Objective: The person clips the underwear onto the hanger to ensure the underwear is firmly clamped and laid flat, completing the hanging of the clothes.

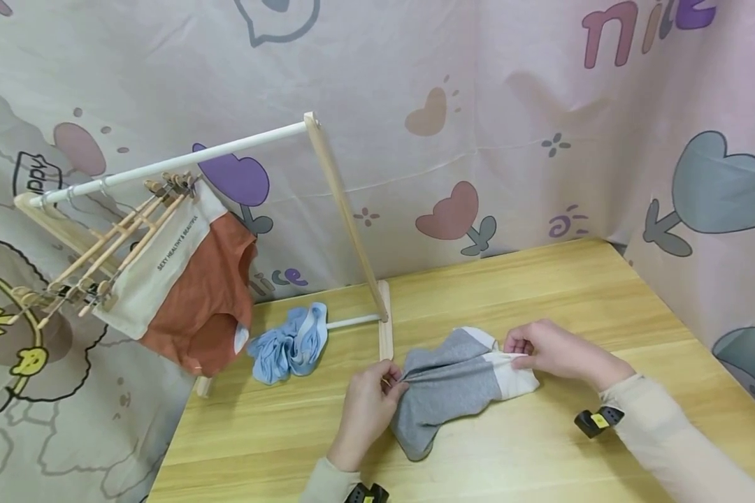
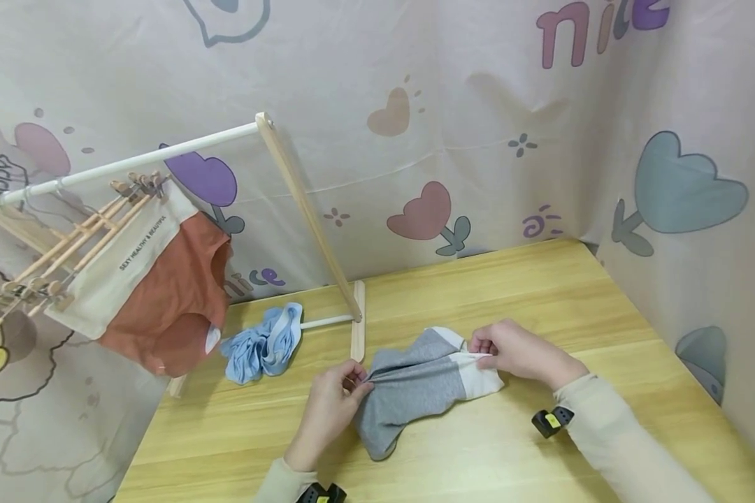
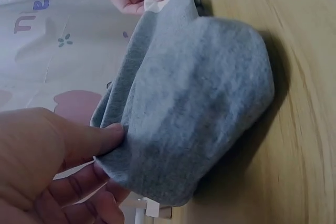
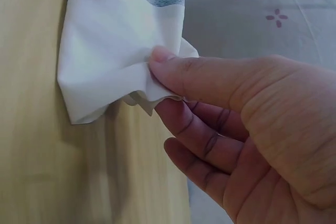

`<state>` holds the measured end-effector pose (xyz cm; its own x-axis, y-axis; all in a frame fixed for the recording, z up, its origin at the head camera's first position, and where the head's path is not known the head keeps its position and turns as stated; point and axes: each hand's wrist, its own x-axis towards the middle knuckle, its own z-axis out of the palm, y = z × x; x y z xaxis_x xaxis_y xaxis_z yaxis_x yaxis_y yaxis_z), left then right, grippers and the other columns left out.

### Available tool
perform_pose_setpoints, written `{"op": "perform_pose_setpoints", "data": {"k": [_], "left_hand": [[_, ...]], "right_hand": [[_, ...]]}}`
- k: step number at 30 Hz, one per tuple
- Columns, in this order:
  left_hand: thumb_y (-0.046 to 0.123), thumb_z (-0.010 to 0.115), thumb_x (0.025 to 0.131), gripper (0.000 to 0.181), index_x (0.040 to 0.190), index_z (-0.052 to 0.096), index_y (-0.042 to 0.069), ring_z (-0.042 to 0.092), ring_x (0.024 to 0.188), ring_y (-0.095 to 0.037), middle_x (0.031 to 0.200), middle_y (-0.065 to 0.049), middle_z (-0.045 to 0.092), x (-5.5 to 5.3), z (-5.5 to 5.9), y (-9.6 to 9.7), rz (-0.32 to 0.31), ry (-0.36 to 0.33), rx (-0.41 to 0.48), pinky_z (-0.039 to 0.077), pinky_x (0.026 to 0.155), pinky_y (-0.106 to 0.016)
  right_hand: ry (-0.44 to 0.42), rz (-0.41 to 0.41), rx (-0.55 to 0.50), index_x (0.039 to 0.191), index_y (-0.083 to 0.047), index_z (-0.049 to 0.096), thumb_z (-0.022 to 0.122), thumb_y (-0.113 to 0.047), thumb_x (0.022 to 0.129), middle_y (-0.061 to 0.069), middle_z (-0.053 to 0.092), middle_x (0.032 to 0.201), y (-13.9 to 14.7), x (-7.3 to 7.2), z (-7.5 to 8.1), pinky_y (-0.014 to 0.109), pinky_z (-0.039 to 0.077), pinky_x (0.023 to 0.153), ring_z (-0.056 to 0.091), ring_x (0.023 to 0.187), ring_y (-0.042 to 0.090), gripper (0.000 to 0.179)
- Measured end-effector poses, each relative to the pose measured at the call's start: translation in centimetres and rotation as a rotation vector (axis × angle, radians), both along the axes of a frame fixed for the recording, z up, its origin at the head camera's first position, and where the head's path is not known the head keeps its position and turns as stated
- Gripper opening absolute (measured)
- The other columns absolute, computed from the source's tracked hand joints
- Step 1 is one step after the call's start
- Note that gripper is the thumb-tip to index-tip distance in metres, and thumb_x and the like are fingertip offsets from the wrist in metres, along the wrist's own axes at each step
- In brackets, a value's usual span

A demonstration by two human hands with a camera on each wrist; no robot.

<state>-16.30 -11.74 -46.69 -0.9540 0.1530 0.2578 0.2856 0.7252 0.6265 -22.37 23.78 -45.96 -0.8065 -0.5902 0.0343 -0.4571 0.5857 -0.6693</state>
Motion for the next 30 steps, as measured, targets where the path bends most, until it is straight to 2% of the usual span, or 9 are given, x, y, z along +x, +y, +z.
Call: {"op": "perform_pose_setpoints", "data": {"k": [6,11,13,15,19,22,24,27,30], "left_hand": [[0.000,0.088,0.085,0.020,0.085,0.072,0.012,0.055,0.068,0.000,0.076,0.004,0.066,-0.4,-1.3,-0.2,-0.027,0.015,-0.023,0.048,0.062,-0.018],[0.000,0.089,0.082,0.026,0.085,0.067,0.014,0.046,0.065,-0.001,0.071,0.007,0.055,-0.4,-1.2,-0.4,-0.032,0.042,-0.079,0.041,0.060,-0.019],[0.002,0.091,0.080,0.030,0.084,0.065,0.015,0.044,0.063,0.000,0.069,0.007,0.053,-0.2,-0.8,-0.5,-0.082,0.050,-0.101,0.039,0.059,-0.018],[0.009,0.095,0.078,0.031,0.086,0.065,0.017,0.046,0.066,0.001,0.073,0.008,0.055,0.2,-0.3,-0.7,-0.168,0.006,-0.168,0.041,0.061,-0.018],[0.035,0.102,0.068,0.044,0.096,0.070,0.024,0.053,0.080,-0.001,0.091,0.011,0.062,1.4,0.6,-0.6,-0.369,-0.126,-0.414,0.049,0.071,-0.022],[0.036,0.104,0.062,0.048,0.093,0.069,0.027,0.054,0.081,-0.003,0.093,0.013,0.060,1.8,0.4,-0.2,-0.433,-0.166,-0.534,0.048,0.071,-0.024],[0.025,0.101,0.065,0.039,0.084,0.067,0.026,0.050,0.075,-0.002,0.086,0.014,0.057,1.8,0.1,0.0,-0.449,-0.154,-0.546,0.043,0.066,-0.022],[0.006,0.088,0.070,0.032,0.073,0.061,0.023,0.041,0.066,-0.001,0.075,0.014,0.049,1.4,0.1,-0.1,-0.481,-0.169,-0.507,0.036,0.060,-0.019],[0.001,0.078,0.076,0.026,0.075,0.060,0.020,0.039,0.065,0.001,0.072,0.014,0.045,1.0,0.7,-0.5,-0.545,-0.218,-0.425,0.035,0.059,-0.017]], "right_hand": [[0.021,0.004,0.005,0.093,-0.016,0.068,0.083,-0.011,0.092,-0.011,0.066,0.085,0.2,0.1,-0.6,0.022,0.054,0.071,0.056,0.079,-0.001,0.016],[0.084,-0.041,0.019,0.089,-0.019,0.058,0.085,-0.011,0.090,-0.012,0.054,0.078,0.0,0.7,-0.5,0.021,0.048,0.064,0.050,0.072,-0.001,0.027],[0.102,-0.048,0.026,0.088,-0.021,0.057,0.087,-0.014,0.089,-0.012,0.051,0.076,-0.4,1.2,-0.3,0.021,0.045,0.062,0.047,0.069,-0.001,0.030],[0.110,-0.033,0.024,0.087,-0.022,0.059,0.089,-0.017,0.086,-0.014,0.051,0.074,-1.0,1.9,0.0,0.020,0.045,0.060,0.045,0.067,-0.002,0.030],[0.060,0.042,0.023,0.092,-0.022,0.066,0.094,-0.024,0.080,-0.013,0.055,0.074,-2.7,3.1,0.1,0.020,0.045,0.061,0.045,0.067,-0.003,0.030],[0.039,0.080,0.063,0.092,-0.022,0.069,0.095,-0.023,0.076,-0.012,0.055,0.075,-3.7,3.4,-0.6,0.021,0.044,0.063,0.045,0.069,-0.003,0.031],[0.060,0.087,0.096,0.089,-0.022,0.069,0.094,-0.017,0.075,-0.012,0.054,0.074,-4.1,3.4,-1.1,0.021,0.042,0.064,0.044,0.070,-0.004,0.029],[0.112,0.091,0.123,0.079,-0.023,0.066,0.090,-0.010,0.076,-0.013,0.053,0.072,-4.2,3.4,-1.7,0.020,0.041,0.063,0.043,0.068,-0.004,0.028],[0.097,0.091,0.120,0.074,-0.026,0.063,0.087,-0.009,0.082,-0.014,0.053,0.073,-4.1,3.5,-2.0,0.019,0.042,0.062,0.044,0.068,-0.004,0.029]]}}
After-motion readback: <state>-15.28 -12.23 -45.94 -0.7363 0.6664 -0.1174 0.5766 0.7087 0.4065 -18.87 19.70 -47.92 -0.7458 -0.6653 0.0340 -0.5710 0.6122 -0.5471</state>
